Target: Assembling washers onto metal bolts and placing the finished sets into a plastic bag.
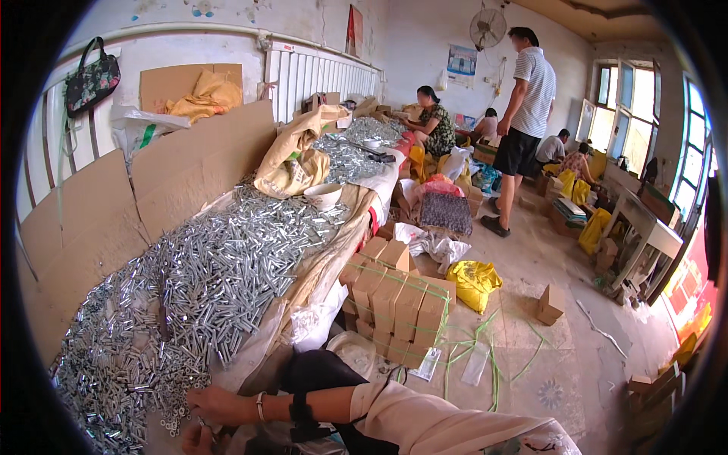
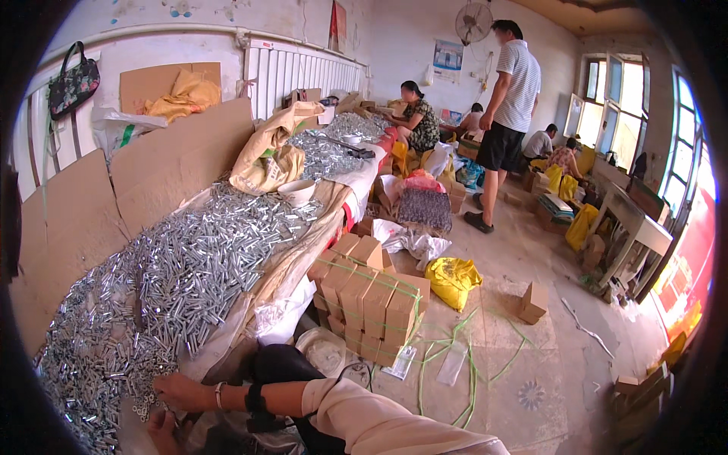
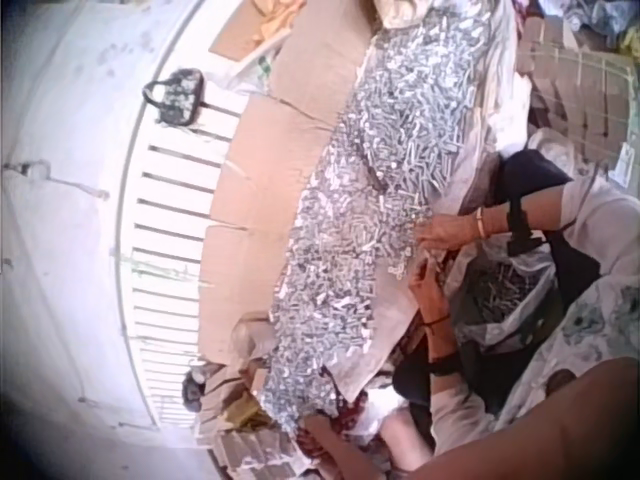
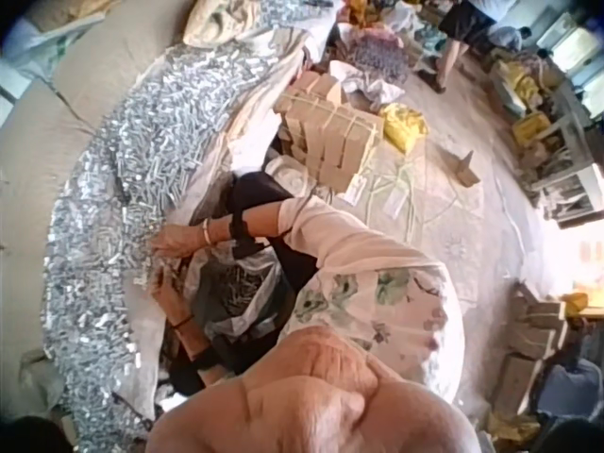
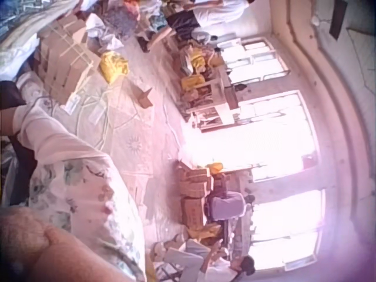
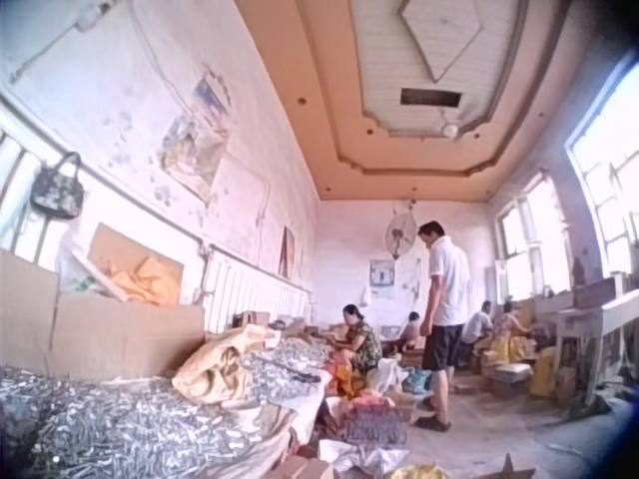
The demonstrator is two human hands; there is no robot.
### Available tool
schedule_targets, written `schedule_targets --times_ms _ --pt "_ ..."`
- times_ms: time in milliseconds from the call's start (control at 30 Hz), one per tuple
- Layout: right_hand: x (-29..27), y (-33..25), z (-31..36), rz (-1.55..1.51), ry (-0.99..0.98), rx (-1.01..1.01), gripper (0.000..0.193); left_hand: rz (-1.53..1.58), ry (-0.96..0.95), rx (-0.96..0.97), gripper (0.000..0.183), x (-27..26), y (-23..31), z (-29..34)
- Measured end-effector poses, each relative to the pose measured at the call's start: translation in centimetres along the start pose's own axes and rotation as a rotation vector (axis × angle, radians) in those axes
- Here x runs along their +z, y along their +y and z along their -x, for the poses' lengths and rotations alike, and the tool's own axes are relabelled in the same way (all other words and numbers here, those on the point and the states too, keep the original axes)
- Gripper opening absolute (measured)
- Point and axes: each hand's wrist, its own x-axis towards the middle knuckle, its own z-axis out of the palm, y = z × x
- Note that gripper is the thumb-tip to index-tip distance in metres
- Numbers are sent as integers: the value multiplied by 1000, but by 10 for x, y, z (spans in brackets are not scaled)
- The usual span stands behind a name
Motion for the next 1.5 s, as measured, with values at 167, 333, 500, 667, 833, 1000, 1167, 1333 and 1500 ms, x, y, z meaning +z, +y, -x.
schedule_targets --times_ms 167,333,500,667,833,1000,1167,1333,1500 --pt "-2 -11 4 -115 71 -20 15 7 -10 -33 8 1 3 5" --pt "-12 -12 7 -277 54 15 11 65 -27 -96 10 0 4 7" --pt "-7 -11 2 -357 -152 43 13 -250 -107 171 19 -24 -12 6" --pt "-42 10 -1 -264 -197 -31 16 -162 -129 199 14 -5 -19 -10" --pt "-44 -10 -6 -444 -298 212 13 -80 -117 179 13 -3 -18 -10" --pt "-41 -10 -6 -549 -379 193 23 53 -124 127 12 -10 -17 -7" --pt "-47 -24 -8 -465 -418 331 12 69 -129 145 6 -6 -20 -3" --pt "-47 -22 -4 -296 -314 134 10 -37 -131 223 5 -6 -29 -6" --pt "-48 -23 -2 -510 -367 290 9 117 -130 116 6 -5 -18 -3"
